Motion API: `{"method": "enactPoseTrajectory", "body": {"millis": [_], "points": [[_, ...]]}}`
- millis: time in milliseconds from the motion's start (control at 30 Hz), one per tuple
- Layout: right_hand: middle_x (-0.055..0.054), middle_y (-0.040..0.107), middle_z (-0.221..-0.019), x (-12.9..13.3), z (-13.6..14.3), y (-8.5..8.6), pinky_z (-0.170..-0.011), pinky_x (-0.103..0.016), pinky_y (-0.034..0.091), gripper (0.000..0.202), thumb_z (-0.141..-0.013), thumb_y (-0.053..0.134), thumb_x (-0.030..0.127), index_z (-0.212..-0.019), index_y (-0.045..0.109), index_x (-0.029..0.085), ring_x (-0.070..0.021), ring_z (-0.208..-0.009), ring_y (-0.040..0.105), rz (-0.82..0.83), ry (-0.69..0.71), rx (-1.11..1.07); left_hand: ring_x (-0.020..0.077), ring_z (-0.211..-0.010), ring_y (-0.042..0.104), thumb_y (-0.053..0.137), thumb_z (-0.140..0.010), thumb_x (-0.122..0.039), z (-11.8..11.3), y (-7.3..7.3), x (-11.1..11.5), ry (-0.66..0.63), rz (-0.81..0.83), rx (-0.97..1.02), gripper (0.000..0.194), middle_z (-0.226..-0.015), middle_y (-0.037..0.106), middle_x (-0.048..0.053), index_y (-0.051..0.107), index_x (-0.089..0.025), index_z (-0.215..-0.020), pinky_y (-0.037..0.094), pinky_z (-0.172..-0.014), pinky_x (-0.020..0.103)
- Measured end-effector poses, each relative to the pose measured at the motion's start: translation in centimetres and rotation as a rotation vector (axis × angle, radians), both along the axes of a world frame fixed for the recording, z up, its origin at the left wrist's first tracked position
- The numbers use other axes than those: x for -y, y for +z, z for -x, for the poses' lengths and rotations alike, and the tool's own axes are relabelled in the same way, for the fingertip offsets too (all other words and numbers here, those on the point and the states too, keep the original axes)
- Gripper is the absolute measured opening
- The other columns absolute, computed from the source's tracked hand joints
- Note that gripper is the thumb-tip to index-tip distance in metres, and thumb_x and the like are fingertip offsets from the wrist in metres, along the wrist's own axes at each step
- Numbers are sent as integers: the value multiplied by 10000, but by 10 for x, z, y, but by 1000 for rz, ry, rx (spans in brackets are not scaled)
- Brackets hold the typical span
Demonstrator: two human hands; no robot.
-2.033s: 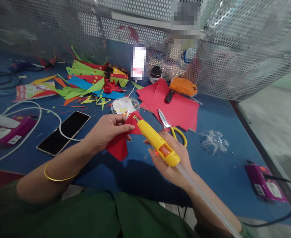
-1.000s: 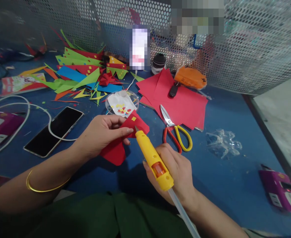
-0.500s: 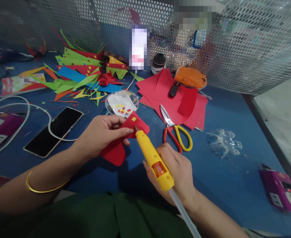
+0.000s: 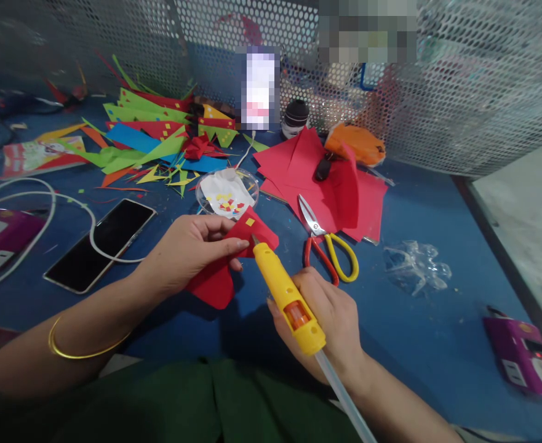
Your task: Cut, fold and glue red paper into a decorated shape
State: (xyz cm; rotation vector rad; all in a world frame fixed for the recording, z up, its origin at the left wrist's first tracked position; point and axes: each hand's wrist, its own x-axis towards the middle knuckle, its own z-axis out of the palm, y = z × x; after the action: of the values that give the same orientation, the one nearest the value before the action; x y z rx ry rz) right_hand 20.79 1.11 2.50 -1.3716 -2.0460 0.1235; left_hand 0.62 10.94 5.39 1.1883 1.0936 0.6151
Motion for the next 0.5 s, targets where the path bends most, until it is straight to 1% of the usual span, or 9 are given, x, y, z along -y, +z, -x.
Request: {"method": "enactPoseTrajectory", "body": {"millis": [233, 500], "points": [[23, 559, -694, -3, 3, 2, -487, -213, 425, 121, -934, 551, 283, -837, 537, 212, -86, -516, 530, -32, -9, -9, 103, -518, 654, 693, -847, -206, 0, -1, 0, 2, 3, -11, 52, -623, 711, -6, 699, -167, -814, 431, -449, 168], [26, 544, -713, 0, -2, -2, -490, -217, 411, 110, -936, 566, 290, -868, 515, 220, -89, -527, 515, -2, 7, 2, 111, -530, 661, 692, -844, -220, 1, -2, 0, 1, -11, -22, 57, -655, 730, 5, 703, -168, -823, 437, -462, 179]]}}
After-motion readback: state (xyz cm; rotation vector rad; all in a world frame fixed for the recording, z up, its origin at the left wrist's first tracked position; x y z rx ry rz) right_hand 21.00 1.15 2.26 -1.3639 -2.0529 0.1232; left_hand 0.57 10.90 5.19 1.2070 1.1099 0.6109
